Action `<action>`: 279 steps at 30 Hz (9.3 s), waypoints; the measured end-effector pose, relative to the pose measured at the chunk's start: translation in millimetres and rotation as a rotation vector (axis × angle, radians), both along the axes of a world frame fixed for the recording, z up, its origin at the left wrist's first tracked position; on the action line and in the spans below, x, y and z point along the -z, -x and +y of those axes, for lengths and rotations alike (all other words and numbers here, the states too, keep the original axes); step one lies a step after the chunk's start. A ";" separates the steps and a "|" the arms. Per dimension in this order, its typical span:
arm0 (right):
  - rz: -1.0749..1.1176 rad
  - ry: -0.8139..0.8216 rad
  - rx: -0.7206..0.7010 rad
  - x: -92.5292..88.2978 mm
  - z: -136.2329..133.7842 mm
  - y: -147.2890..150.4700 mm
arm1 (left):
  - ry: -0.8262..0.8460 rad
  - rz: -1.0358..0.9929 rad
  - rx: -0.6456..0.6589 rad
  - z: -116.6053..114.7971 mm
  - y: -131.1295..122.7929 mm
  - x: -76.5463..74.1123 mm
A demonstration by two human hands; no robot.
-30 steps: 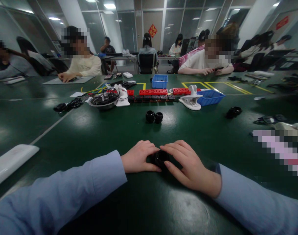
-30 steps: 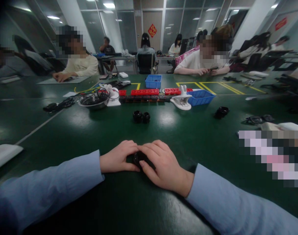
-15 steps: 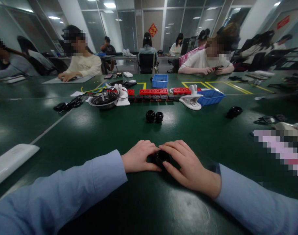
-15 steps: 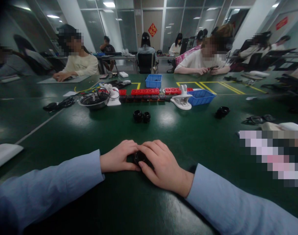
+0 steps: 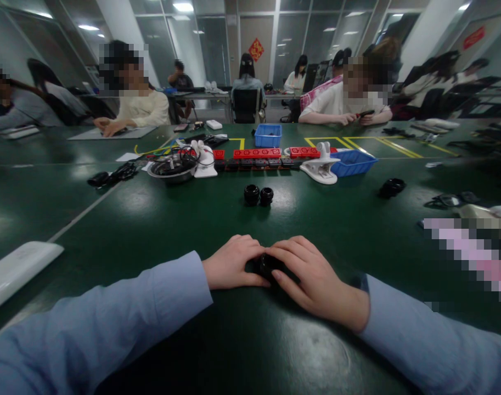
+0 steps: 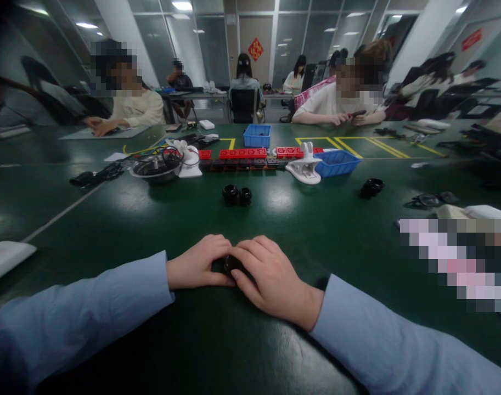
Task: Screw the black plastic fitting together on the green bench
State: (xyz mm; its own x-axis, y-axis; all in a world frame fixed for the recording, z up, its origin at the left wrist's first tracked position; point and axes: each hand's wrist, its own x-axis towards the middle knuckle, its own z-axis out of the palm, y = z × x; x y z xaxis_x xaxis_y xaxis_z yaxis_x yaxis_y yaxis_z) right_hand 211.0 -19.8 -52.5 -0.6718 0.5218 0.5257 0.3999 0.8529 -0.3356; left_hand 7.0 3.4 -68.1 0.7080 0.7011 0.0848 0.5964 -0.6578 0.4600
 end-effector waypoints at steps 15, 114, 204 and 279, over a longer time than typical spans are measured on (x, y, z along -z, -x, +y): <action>0.032 0.015 0.019 3.8 1.9 -0.5 | -0.002 0.020 -0.001 0.2 -0.2 0.1; -0.082 -0.031 -0.018 -2.3 -2.5 6.7 | -0.031 0.042 0.000 0.1 -1.3 1.5; 0.160 -0.002 0.140 21.3 41.2 -2.6 | -0.068 0.037 -0.094 -2.4 -3.1 4.2; 0.019 0.103 0.150 1.2 5.4 10.9 | -0.093 0.024 -0.100 -0.3 -2.1 7.9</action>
